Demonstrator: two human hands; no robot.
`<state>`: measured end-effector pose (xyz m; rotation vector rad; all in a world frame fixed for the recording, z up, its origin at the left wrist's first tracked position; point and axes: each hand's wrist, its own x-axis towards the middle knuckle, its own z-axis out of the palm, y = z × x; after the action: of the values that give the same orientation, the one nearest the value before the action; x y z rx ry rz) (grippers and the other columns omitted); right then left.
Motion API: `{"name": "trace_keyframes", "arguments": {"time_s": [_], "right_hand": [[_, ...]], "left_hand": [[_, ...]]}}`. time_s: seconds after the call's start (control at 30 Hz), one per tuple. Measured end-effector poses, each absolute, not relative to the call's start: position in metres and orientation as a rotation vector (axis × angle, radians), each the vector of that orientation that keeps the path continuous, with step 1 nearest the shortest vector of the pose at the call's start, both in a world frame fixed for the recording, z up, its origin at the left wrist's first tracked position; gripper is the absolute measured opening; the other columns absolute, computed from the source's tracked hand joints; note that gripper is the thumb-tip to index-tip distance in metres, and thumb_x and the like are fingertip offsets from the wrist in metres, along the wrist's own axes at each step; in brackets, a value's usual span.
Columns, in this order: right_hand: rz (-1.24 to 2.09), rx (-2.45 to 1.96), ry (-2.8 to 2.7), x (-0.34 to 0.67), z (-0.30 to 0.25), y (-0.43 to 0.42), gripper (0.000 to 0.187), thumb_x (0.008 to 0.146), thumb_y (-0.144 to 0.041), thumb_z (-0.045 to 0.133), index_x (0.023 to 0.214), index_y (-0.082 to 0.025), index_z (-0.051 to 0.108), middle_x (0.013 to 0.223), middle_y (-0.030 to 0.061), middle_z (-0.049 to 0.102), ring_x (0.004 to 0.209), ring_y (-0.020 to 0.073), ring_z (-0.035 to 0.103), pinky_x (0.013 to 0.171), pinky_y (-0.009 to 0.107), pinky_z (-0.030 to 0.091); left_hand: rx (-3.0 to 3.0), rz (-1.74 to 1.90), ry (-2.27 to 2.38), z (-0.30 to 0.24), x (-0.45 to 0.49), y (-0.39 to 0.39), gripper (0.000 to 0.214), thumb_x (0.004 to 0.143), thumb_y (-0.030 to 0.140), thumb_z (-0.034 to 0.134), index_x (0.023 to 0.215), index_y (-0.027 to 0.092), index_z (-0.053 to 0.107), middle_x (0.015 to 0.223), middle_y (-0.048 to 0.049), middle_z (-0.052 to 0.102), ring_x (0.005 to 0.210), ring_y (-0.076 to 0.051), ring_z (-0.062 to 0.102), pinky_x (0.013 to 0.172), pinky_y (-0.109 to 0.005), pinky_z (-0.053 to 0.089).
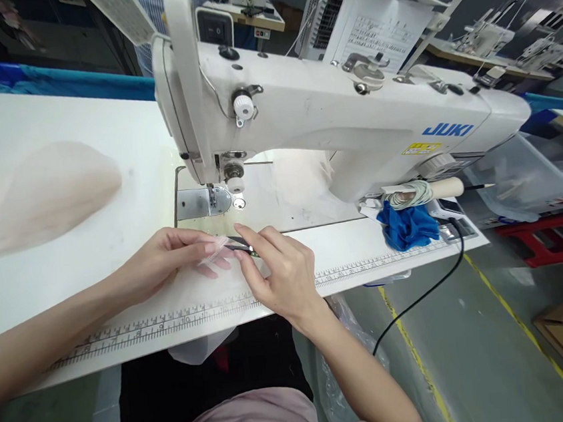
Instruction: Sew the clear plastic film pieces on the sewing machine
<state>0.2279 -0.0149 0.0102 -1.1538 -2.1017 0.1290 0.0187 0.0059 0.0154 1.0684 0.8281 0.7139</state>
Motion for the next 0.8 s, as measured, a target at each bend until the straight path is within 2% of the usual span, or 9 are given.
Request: {"name": "trace_keyframes", "arguments": {"time_s": [0.23, 0.37, 0.47, 0.63, 0.73, 0.8], "right_hand": [[0.168, -1.170, -2.108, 0.228, 0.011, -0.015, 0.033, 0.092, -0.026, 0.054, 0.123, -0.022, 0.064, 0.082, 0.0028, 0.065, 0.064, 0.0127, 0.057, 0.056, 0.026, 0.043], [0.194, -1.159, -2.095, 0.227, 0.012, -0.016, 0.033, 0.092, -0.025, 0.055, 0.123, -0.021, 0.064, 0.081, 0.0029, 0.064, 0.064, 0.0126, 0.056, 0.056, 0.026, 0.043], [0.343, -1.136, -2.063, 0.224, 0.013, -0.016, 0.032, 0.092, -0.024, 0.056, 0.123, -0.019, 0.064, 0.082, 0.0031, 0.062, 0.069, 0.0131, 0.057, 0.059, 0.026, 0.044], [0.701, -1.118, -1.895, 0.225, 0.017, -0.014, 0.029, 0.093, -0.029, 0.056, 0.119, -0.023, 0.066, 0.085, 0.0023, 0.064, 0.074, 0.0140, 0.059, 0.064, 0.027, 0.048], [0.757, -1.154, -1.788, 0.228, 0.019, -0.013, 0.030, 0.094, -0.032, 0.055, 0.121, -0.025, 0.066, 0.087, 0.0027, 0.066, 0.077, 0.0155, 0.059, 0.067, 0.029, 0.048], [0.725, -1.165, -1.799, 0.228, 0.021, -0.013, 0.030, 0.092, -0.032, 0.058, 0.120, -0.025, 0.066, 0.082, 0.0017, 0.063, 0.073, 0.0146, 0.057, 0.062, 0.028, 0.047]], "left_hand": [[1.070, 0.707, 0.848, 0.016, 0.018, 0.005, 0.024, 0.083, 0.038, 0.071, 0.099, 0.021, 0.076, 0.097, -0.0070, 0.076, 0.088, -0.019, 0.071, 0.075, -0.026, 0.058], [1.087, 0.702, 0.840, 0.015, 0.017, 0.006, 0.025, 0.084, 0.040, 0.070, 0.100, 0.021, 0.076, 0.098, -0.0071, 0.076, 0.090, -0.019, 0.071, 0.076, -0.026, 0.058], [1.115, 0.695, 0.832, 0.015, 0.017, 0.006, 0.025, 0.085, 0.040, 0.069, 0.100, 0.022, 0.076, 0.100, -0.0067, 0.076, 0.093, -0.018, 0.070, 0.077, -0.025, 0.057], [1.143, 0.676, 0.829, 0.016, 0.018, 0.005, 0.025, 0.086, 0.041, 0.067, 0.101, 0.022, 0.076, 0.101, -0.0064, 0.075, 0.092, -0.017, 0.070, 0.076, -0.024, 0.058], [1.136, 0.673, 0.847, 0.016, 0.018, 0.005, 0.028, 0.086, 0.042, 0.067, 0.103, 0.022, 0.075, 0.106, -0.0079, 0.074, 0.091, -0.018, 0.070, 0.077, -0.026, 0.058], [1.137, 0.674, 0.849, 0.016, 0.018, 0.005, 0.029, 0.086, 0.042, 0.067, 0.104, 0.022, 0.075, 0.108, -0.0086, 0.073, 0.092, -0.019, 0.070, 0.077, -0.027, 0.058]]}}
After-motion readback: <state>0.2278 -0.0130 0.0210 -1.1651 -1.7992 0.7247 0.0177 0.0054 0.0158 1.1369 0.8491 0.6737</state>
